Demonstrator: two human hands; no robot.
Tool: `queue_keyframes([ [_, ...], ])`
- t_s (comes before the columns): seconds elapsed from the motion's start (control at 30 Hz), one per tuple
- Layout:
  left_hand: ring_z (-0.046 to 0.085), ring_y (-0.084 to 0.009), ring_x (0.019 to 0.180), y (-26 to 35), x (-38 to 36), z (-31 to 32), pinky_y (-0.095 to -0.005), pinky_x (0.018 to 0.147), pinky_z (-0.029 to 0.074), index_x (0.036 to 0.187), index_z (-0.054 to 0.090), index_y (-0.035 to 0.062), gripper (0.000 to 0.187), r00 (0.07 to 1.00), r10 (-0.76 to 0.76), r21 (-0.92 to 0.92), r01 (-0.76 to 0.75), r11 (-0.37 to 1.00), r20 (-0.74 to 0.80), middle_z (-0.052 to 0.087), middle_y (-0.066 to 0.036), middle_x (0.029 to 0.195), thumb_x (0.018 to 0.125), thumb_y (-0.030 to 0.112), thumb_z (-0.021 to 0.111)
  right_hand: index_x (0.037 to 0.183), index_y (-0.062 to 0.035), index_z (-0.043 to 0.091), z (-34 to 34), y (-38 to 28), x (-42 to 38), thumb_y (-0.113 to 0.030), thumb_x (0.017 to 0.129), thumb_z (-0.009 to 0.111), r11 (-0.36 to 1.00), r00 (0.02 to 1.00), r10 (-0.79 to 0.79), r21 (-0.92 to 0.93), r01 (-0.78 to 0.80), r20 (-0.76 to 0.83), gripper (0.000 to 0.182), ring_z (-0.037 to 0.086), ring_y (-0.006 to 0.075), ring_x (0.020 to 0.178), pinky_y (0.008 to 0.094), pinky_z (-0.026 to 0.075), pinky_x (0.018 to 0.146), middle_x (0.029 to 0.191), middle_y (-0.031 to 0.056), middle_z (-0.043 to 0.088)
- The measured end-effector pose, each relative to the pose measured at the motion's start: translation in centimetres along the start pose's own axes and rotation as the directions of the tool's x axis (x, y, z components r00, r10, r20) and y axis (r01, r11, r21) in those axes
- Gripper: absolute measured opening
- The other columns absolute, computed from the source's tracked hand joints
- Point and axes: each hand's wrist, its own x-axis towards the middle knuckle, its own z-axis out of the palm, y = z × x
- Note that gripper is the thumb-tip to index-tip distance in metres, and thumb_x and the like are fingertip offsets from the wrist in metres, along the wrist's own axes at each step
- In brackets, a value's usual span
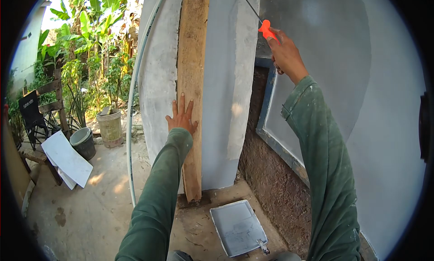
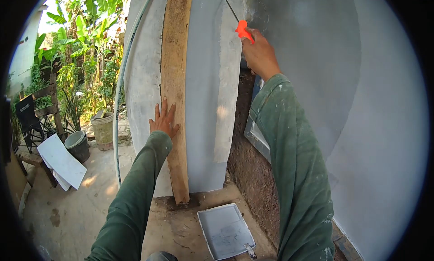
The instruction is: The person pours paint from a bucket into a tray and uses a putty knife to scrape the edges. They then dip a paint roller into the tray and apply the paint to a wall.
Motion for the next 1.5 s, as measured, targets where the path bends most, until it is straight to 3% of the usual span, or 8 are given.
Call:
queue_keyframes([
  [0.27, 0.023, -0.0321, 0.145, -0.4, -0.3, -0.1, -0.0562, 0.098, 0.042, 0.155, 0.000, 0.0360, 0.099, 0.998, -0.038, 0.198, 0.026, 0.980, 0.054, -0.016, 0.003, 0.161, 0.084, 0.045, 0.068, 0.142, -0.0173, 0.045, -0.7, 1.0, 0.3, -0.028, 0.097, 0.047, 0.998, 0.999, -0.028, 0.063, 0.025, 0.036, 0.047, 0.048, 0.0117, 0.049, 0.0310, 0.042, 0.043, 0.067, 0.0036, 0.051],
  [0.6, 0.036, -0.0393, 0.137, -0.3, -0.2, 0.0, -0.0582, 0.099, 0.044, 0.154, 0.008, 0.0389, 0.103, 0.997, -0.057, 0.073, 0.054, 0.996, 0.051, -0.013, 0.007, 0.161, 0.078, 0.035, 0.077, 0.142, -0.0176, 0.045, 0.0, 1.7, 0.2, -0.029, 0.097, 0.047, 0.999, 1.000, -0.020, 0.038, 0.019, 0.016, 0.047, 0.048, 0.0113, 0.051, 0.0310, 0.043, 0.045, 0.068, 0.0023, 0.052],
  [1.0, 0.055, -0.0287, 0.115, -0.3, -0.2, -0.2, -0.0494, 0.090, 0.049, 0.154, -0.003, 0.0370, 0.104, 0.991, -0.062, 0.167, 0.042, 0.985, 0.120, -0.022, 0.003, 0.160, 0.082, 0.041, 0.072, 0.141, -0.0160, 0.046, 0.4, 3.0, -1.5, -0.027, 0.097, 0.046, 0.998, 0.999, -0.028, 0.052, 0.026, 0.033, 0.046, 0.047, 0.0112, 0.049, 0.0309, 0.041, 0.043, 0.067, 0.0032, 0.051],
  [1.1, 0.059, -0.0282, 0.109, -0.2, -0.1, -0.1, -0.0479, 0.088, 0.049, 0.154, -0.003, 0.0363, 0.104, 0.990, -0.063, 0.168, 0.041, 0.985, 0.124, -0.022, 0.002, 0.160, 0.082, 0.039, 0.072, 0.141, -0.0156, 0.046, 1.0, 4.9, -3.7, -0.028, 0.097, 0.046, 0.998, 0.997, 0.050, 0.044, -0.053, 0.065, 0.045, 0.052, 0.0144, 0.054, 0.0348, 0.047, 0.052, 0.073, 0.0077, 0.057],
  [1.17, 0.061, -0.0283, 0.105, -0.4, 0.0, 0.1, -0.0465, 0.086, 0.051, 0.154, -0.003, 0.0360, 0.106, 0.992, -0.056, 0.168, 0.037, 0.985, 0.111, -0.022, 0.001, 0.160, 0.081, 0.037, 0.073, 0.142, -0.0144, 0.045, 1.9, 6.8, -4.8, -0.028, 0.097, 0.046, 0.999, 0.999, -0.039, -0.022, 0.039, 0.006, 0.046, 0.065, 0.0251, 0.078, 0.0397, 0.052, 0.077, 0.097, 0.0166, 0.066],
  [1.2, 0.061, -0.0283, 0.105, -0.3, 0.1, 0.2, -0.0465, 0.086, 0.051, 0.154, -0.003, 0.0360, 0.106, 0.992, -0.056, 0.169, 0.037, 0.985, 0.113, -0.022, 0.001, 0.160, 0.081, 0.037, 0.073, 0.142, -0.0144, 0.045, 2.3, 7.8, -5.4, -0.028, 0.097, 0.046, 0.999, 0.999, -0.037, -0.021, 0.037, 0.006, 0.046, 0.065, 0.0251, 0.078, 0.0397, 0.052, 0.077, 0.097, 0.0166, 0.066],
  [1.27, 0.062, -0.0281, 0.104, -0.4, 0.1, 0.3, -0.0442, 0.084, 0.052, 0.154, -0.003, 0.0359, 0.107, 0.993, -0.056, 0.181, 0.037, 0.983, 0.104, -0.023, 0.000, 0.160, 0.080, 0.036, 0.073, 0.141, -0.0126, 0.045, 3.0, 9.5, -6.6, -0.027, 0.098, 0.046, 0.990, 0.990, -0.138, -0.026, 0.137, -0.031, 0.045, 0.062, 0.0359, 0.108, 0.0423, 0.044, 0.098, 0.124, 0.0210, 0.060],
  [1.5, 0.063, -0.0274, 0.103, -0.5, 0.2, 0.4, -0.0405, 0.079, 0.052, 0.155, -0.003, 0.0356, 0.107, 0.993, -0.046, 0.181, 0.027, 0.983, 0.106, -0.023, 0.000, 0.160, 0.079, 0.034, 0.073, 0.140, -0.0113, 0.044, 3.7, 12.3, -12.2, -0.023, 0.099, 0.045, 0.997, 0.997, -0.077, 0.020, 0.077, 0.030, 0.043, 0.059, 0.0399, 0.113, 0.0428, 0.044, 0.098, 0.130, 0.0216, 0.057],
])
